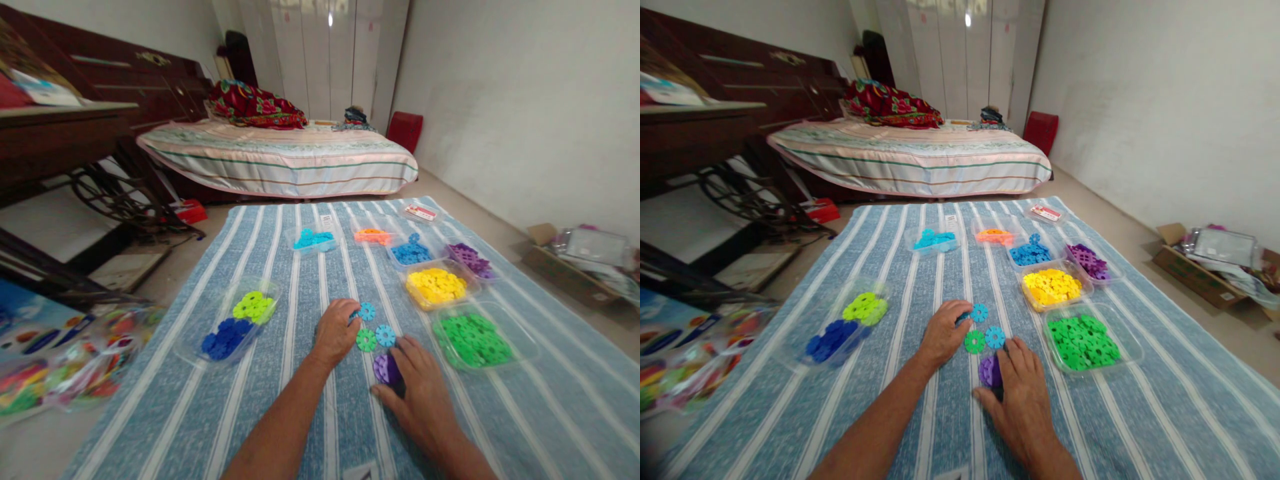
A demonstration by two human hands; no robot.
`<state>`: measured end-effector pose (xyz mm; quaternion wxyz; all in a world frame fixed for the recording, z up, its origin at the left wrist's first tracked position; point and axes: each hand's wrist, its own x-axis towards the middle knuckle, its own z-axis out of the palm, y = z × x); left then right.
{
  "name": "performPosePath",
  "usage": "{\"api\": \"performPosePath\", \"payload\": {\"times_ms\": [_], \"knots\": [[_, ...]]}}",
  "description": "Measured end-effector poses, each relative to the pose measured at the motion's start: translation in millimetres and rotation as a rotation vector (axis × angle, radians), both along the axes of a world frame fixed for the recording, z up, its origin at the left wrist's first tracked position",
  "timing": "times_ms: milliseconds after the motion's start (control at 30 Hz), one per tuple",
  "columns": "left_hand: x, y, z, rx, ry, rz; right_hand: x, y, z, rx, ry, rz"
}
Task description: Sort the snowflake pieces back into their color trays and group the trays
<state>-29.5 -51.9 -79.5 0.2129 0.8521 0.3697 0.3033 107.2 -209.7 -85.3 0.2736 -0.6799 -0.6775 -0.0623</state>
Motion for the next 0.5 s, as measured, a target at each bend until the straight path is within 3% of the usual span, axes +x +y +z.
{"api": "performPosePath", "payload": {"times_ms": [500], "knots": [[-3.0, 5.9, 2.0, 0.032, -0.015, 0.003, -12.0, 5.3, 1.2, 0.073, 0.032, -0.023]]}}
